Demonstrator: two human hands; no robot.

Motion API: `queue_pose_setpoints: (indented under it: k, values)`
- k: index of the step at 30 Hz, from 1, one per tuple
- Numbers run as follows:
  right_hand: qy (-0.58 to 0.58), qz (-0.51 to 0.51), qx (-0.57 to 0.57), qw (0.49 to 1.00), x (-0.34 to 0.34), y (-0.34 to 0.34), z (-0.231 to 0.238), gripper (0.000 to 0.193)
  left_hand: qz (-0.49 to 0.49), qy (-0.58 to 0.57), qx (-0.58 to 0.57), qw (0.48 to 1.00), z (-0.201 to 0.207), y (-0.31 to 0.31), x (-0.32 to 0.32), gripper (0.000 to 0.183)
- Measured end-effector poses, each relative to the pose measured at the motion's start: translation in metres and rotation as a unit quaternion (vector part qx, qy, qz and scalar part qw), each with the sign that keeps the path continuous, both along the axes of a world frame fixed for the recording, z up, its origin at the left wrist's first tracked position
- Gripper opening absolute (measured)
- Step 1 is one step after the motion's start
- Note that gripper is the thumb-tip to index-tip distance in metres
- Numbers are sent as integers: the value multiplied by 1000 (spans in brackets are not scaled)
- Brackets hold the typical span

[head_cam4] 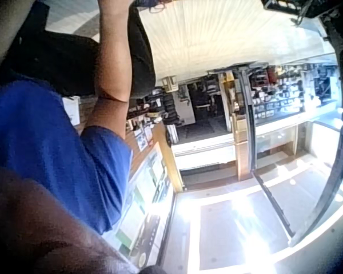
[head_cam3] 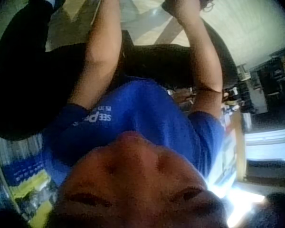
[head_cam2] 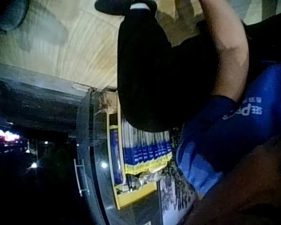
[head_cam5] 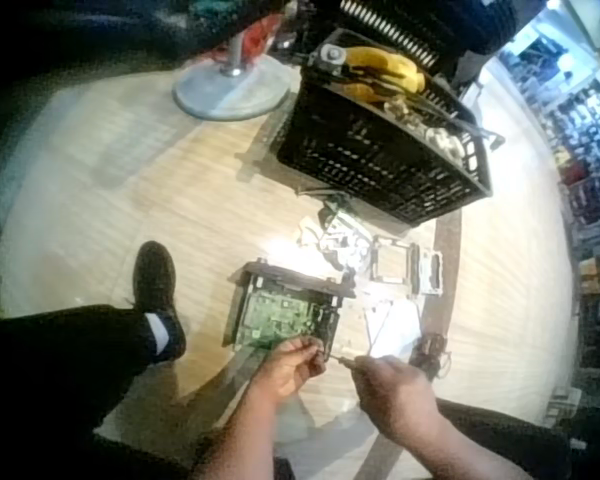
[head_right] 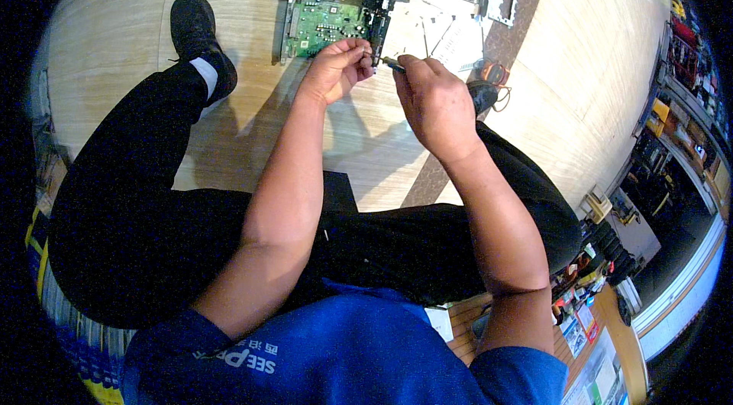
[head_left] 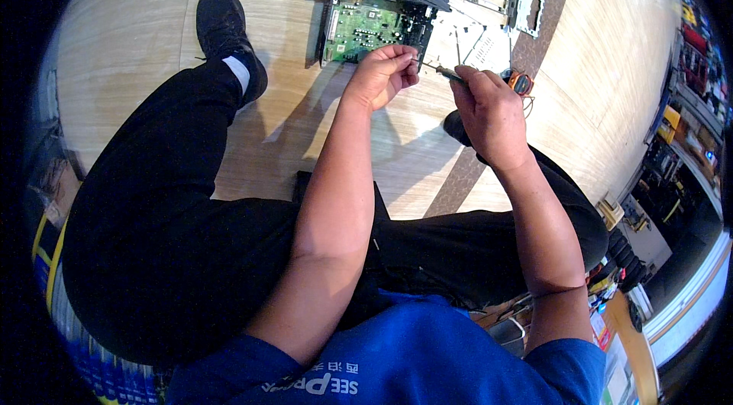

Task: The person works on the internal circuit board of an electronic device using a tool and by hand, fits the metal cover onto the unit, and inserts a connector into the rear port.

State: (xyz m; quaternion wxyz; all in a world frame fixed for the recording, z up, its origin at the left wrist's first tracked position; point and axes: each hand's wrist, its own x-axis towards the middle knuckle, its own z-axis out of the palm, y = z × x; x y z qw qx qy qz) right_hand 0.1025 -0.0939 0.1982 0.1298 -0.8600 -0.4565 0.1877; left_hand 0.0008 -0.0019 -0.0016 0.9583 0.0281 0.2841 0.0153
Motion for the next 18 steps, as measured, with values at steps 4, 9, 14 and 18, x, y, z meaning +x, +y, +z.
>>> queue_pose_setpoints:
  k: [4,9,14,18]
  values:
    - [11,-22,-25,999,-2,1,2,20,1,-10,-2,1000,-2,0,-1,11]
    - [25,3,-9,1000,-1,2,3,20,6,-9,-12,1000,0,1,-1,11]
    - [28,7,-5,1000,-1,2,3,20,16,5,-22,1000,4,2,-1,10]
    - [33,13,5,999,1,0,2,17,20,-6,-29,999,3,2,-2,10]
